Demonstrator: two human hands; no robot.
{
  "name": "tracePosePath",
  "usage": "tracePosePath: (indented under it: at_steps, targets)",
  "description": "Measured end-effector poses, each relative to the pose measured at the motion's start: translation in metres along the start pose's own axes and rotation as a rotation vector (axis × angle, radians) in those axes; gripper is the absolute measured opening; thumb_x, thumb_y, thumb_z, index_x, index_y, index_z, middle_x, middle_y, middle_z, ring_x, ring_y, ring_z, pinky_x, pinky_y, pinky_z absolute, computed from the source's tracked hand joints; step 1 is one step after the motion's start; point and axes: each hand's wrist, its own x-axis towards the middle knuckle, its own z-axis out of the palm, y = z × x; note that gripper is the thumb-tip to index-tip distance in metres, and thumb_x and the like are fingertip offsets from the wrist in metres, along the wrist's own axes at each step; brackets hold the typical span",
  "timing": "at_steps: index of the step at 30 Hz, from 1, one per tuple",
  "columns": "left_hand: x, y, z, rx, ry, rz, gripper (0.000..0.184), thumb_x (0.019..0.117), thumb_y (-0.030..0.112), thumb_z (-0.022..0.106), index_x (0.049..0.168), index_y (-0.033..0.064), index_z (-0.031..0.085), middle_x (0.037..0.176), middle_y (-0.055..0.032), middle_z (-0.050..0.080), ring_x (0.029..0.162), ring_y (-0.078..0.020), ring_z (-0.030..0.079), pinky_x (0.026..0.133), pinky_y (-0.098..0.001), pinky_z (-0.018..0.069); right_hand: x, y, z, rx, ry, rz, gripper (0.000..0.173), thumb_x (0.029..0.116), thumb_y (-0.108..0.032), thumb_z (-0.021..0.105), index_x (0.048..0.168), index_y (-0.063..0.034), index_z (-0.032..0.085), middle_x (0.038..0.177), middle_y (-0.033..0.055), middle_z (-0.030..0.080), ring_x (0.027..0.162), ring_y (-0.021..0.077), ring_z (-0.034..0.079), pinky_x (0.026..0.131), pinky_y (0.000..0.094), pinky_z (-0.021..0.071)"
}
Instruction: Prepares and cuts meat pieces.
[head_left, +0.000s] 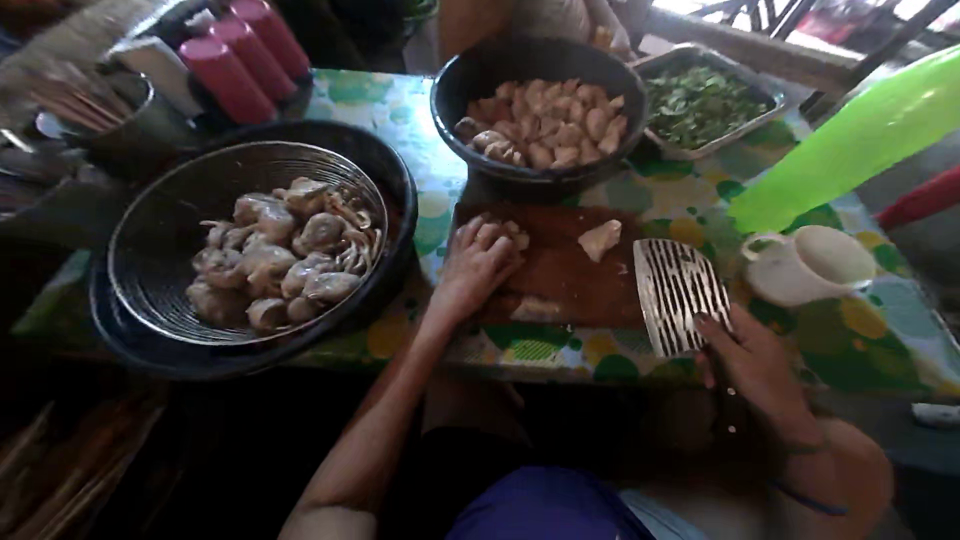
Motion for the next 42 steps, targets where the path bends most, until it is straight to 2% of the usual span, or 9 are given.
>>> tracePosePath:
  at_steps: [6, 11, 16, 20, 24, 28, 31, 35, 42]
  targets:
    - [0.019, 0.01, -0.001, 0.092, 0.084, -0.01, 0.018, 0.0951, 0.022, 0.072, 0.104, 0.0073, 0.073, 0.128, -0.0191, 0.066, 0.138, -0.0474, 0.047, 0.113, -0.0675, 0.0324, 0.0, -0.001, -0.002, 0.035, -0.01, 0.004, 0.026, 0.1075, -0.02, 0.05, 0.126, -0.0021, 0.055, 0.07, 0.0008, 0.06, 0.044, 0.0064, 0.055, 0.04, 0.023, 0.0498]
    - [0.05, 0.068, 0.007, -0.098, 0.049, -0.011, 0.026, 0.0973, 0.028, 0.071, 0.109, 0.0051, 0.074, 0.116, -0.0178, 0.07, 0.116, -0.0385, 0.064, 0.096, -0.0548, 0.0528, 0.0, -0.002, -0.003, 0.022, -0.005, 0.01, 0.024, 0.107, -0.022, 0.051, 0.121, -0.0028, 0.056, 0.069, 0.0008, 0.06, 0.043, 0.0064, 0.054, 0.039, 0.0232, 0.049]
    - [0.09, 0.099, 0.027, -0.177, -0.274, -0.201, 0.052, 0.0993, 0.036, 0.069, 0.14, 0.0049, 0.061, 0.135, -0.0229, 0.062, 0.128, -0.0421, 0.058, 0.1, -0.0611, 0.0502, -0.002, -0.003, -0.003, 0.041, -0.006, 0.02, 0.028, 0.1073, -0.019, 0.051, 0.128, -0.0002, 0.054, 0.072, 0.0018, 0.06, 0.045, 0.0055, 0.054, 0.04, 0.0223, 0.0495]
    - [0.1, 0.101, 0.034, -0.177, -0.309, -0.245, 0.042, 0.0957, 0.025, 0.073, 0.132, 0.0052, 0.065, 0.129, -0.0222, 0.064, 0.119, -0.0404, 0.063, 0.097, -0.0599, 0.0521, -0.003, -0.003, -0.005, 0.027, -0.004, 0.036, 0.027, 0.1069, -0.02, 0.052, 0.126, -0.0013, 0.056, 0.069, 0.0019, 0.06, 0.044, 0.0068, 0.055, 0.04, 0.0232, 0.0493]
    - [0.101, 0.095, 0.021, -0.198, -0.38, -0.35, 0.044, 0.0937, 0.026, 0.074, 0.131, 0.0043, 0.065, 0.119, -0.0227, 0.069, 0.112, -0.0408, 0.067, 0.094, -0.0611, 0.0522, -0.004, -0.004, -0.004, 0.002, -0.004, 0.027, 0.025, 0.1067, -0.02, 0.052, 0.123, -0.0005, 0.056, 0.068, 0.0034, 0.06, 0.043, 0.0082, 0.054, 0.04, 0.0253, 0.0492]
    - [0.098, 0.099, -0.001, -0.209, -0.424, -0.369, 0.046, 0.096, 0.029, 0.071, 0.132, 0.0021, 0.064, 0.122, -0.0237, 0.067, 0.118, -0.04, 0.063, 0.1, -0.0575, 0.0491, -0.003, -0.001, -0.004, 0.008, 0.007, 0.01, 0.026, 0.1057, -0.02, 0.053, 0.121, 0.0, 0.057, 0.068, 0.0032, 0.06, 0.044, 0.0081, 0.055, 0.041, 0.025, 0.0494]
    - [0.096, 0.115, -0.024, -0.212, -0.344, -0.264, 0.04, 0.0938, 0.028, 0.073, 0.125, 0.0043, 0.07, 0.125, -0.021, 0.066, 0.121, -0.0373, 0.061, 0.1, -0.0545, 0.0494, -0.001, 0.0, -0.005, -0.005, 0.006, 0.016, 0.025, 0.1053, -0.021, 0.054, 0.119, 0.0001, 0.057, 0.067, 0.0036, 0.059, 0.043, 0.0091, 0.055, 0.04, 0.026, 0.0496]
    - [0.112, 0.102, -0.051, -0.106, -0.056, -0.203, 0.041, 0.0888, 0.029, 0.079, 0.124, 0.0093, 0.071, 0.113, -0.0199, 0.068, 0.108, -0.0387, 0.065, 0.085, -0.0578, 0.0547, -0.001, 0.004, -0.005, 0.007, 0.007, -0.011, 0.027, 0.1047, -0.022, 0.054, 0.121, -0.0013, 0.058, 0.066, 0.0018, 0.06, 0.042, 0.0077, 0.055, 0.039, 0.025, 0.0493]
    - [0.173, 0.059, -0.073, -0.029, -0.045, -0.362, 0.046, 0.0925, 0.032, 0.075, 0.127, 0.0016, 0.068, 0.125, -0.0239, 0.065, 0.122, -0.0413, 0.061, 0.1, -0.0618, 0.0479, 0.001, 0.004, -0.007, 0.021, -0.011, -0.002, 0.028, 0.1047, -0.024, 0.053, 0.121, -0.002, 0.058, 0.065, 0.0017, 0.06, 0.042, 0.0077, 0.054, 0.038, 0.0246, 0.048]
